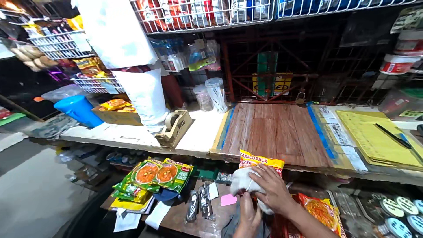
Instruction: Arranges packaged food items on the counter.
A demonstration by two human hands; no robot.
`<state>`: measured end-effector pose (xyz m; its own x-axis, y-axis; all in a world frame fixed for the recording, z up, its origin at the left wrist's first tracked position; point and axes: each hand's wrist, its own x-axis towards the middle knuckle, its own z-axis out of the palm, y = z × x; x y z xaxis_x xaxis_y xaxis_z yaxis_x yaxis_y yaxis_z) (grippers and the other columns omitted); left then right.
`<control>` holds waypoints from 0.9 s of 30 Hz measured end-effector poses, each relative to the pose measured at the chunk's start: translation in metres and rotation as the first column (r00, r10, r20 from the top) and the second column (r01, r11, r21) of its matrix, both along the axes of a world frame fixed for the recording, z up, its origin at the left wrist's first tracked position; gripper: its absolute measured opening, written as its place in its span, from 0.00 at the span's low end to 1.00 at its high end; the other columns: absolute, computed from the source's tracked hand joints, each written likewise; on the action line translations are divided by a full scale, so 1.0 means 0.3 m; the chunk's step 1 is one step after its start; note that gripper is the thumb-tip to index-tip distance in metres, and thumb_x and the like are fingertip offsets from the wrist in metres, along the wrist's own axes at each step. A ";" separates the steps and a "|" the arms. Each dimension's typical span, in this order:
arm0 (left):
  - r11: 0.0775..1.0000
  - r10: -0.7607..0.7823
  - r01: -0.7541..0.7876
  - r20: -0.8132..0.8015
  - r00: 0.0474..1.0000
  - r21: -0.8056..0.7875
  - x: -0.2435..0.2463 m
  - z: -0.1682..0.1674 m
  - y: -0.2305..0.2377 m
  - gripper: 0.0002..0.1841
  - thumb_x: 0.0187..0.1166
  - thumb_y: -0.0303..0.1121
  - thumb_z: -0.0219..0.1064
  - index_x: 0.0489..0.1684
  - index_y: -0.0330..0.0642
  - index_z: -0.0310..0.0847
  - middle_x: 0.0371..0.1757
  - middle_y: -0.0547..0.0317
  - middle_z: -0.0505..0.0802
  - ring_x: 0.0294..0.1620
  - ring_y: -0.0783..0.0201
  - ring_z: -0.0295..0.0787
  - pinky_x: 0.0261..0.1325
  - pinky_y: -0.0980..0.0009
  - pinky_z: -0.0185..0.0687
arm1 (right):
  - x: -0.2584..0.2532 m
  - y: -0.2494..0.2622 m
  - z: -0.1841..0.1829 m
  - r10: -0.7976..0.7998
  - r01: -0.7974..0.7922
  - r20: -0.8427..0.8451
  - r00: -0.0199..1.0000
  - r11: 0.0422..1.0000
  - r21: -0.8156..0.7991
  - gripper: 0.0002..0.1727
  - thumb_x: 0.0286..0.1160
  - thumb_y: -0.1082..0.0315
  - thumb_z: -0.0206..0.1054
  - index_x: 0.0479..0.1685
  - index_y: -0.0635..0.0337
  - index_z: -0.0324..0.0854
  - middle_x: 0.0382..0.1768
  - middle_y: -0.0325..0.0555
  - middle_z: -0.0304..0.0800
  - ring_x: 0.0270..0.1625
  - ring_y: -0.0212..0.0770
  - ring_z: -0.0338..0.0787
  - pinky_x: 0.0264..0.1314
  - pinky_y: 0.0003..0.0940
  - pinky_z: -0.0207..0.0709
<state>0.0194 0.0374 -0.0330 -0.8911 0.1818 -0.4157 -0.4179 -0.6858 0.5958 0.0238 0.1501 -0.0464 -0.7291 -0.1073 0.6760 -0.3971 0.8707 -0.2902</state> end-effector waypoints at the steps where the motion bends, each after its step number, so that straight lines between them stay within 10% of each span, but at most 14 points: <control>1: 1.000 0.007 -0.007 -0.005 1.000 -0.013 -0.004 -0.005 0.004 0.13 0.94 0.32 0.39 0.57 0.43 0.69 0.38 0.60 0.90 0.40 0.68 0.91 0.46 0.69 0.90 | -0.006 0.023 0.006 0.003 -0.002 0.018 1.000 0.999 -0.048 0.25 0.68 0.50 0.70 0.63 0.49 0.90 0.68 0.48 0.89 0.74 0.56 0.85 0.72 0.57 0.78; 4: 0.994 -0.042 0.047 -0.055 0.998 0.094 -0.016 -0.036 -0.017 0.20 0.95 0.40 0.42 0.76 0.40 0.64 0.57 0.48 0.91 0.56 0.57 0.93 0.60 0.57 0.91 | -0.035 0.113 0.029 -0.042 0.049 0.048 0.998 0.986 -0.162 0.24 0.63 0.60 0.74 0.61 0.57 0.91 0.64 0.54 0.91 0.66 0.56 0.89 0.67 0.53 0.83; 9: 0.995 -0.056 0.060 -0.053 0.997 0.085 -0.005 -0.043 -0.102 0.22 0.96 0.44 0.41 0.76 0.41 0.65 0.59 0.49 0.92 0.59 0.56 0.93 0.62 0.57 0.91 | -0.058 0.301 0.081 -0.209 0.247 0.178 0.962 0.943 -0.225 0.23 0.71 0.64 0.71 0.65 0.64 0.88 0.62 0.60 0.91 0.64 0.59 0.91 0.67 0.57 0.82; 16: 0.999 -0.020 0.023 -0.071 0.997 0.042 -0.024 -0.013 -0.138 0.21 0.96 0.42 0.39 0.73 0.39 0.66 0.56 0.50 0.93 0.57 0.59 0.94 0.60 0.60 0.91 | -0.080 0.504 0.201 -0.444 0.512 0.362 0.820 0.852 -0.114 0.44 0.78 0.44 0.64 0.86 0.68 0.64 0.86 0.70 0.63 0.88 0.72 0.61 0.88 0.71 0.46; 19: 0.997 -0.080 0.079 -0.094 0.992 -0.010 -0.020 -0.002 -0.120 0.18 0.95 0.39 0.41 0.71 0.39 0.66 0.52 0.52 0.94 0.52 0.61 0.95 0.57 0.61 0.92 | -0.006 0.416 0.247 -0.184 0.363 0.460 0.869 0.868 -0.339 0.44 0.80 0.52 0.65 0.90 0.69 0.54 0.76 0.58 0.81 0.77 0.56 0.81 0.80 0.56 0.71; 23: 0.938 -0.338 0.331 -0.068 0.939 -0.100 -0.016 0.033 -0.084 0.17 0.91 0.34 0.44 0.73 0.39 0.63 0.50 0.52 0.94 0.51 0.61 0.95 0.55 0.62 0.92 | 0.091 0.354 0.195 0.420 0.110 0.553 0.720 0.717 -0.688 0.46 0.75 0.45 0.64 0.87 0.68 0.60 0.81 0.56 0.73 0.79 0.42 0.79 0.79 0.37 0.76; 27: 0.868 -0.493 0.486 -0.058 0.868 -0.101 -0.002 0.042 -0.020 0.19 0.80 0.31 0.55 0.68 0.40 0.64 0.44 0.55 0.94 0.45 0.63 0.95 0.51 0.64 0.93 | 0.184 0.331 0.113 0.515 0.203 0.481 0.709 0.505 -0.839 0.54 0.64 0.58 0.75 0.92 0.63 0.47 0.71 0.49 0.84 0.62 0.32 0.91 0.64 0.30 0.87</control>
<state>0.0186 0.0315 -0.0204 -0.7268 0.5725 -0.3794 -0.6364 -0.3536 0.6855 0.0790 0.2494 -0.0124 -0.9952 0.0391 -0.0895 0.0909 0.0340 -0.9953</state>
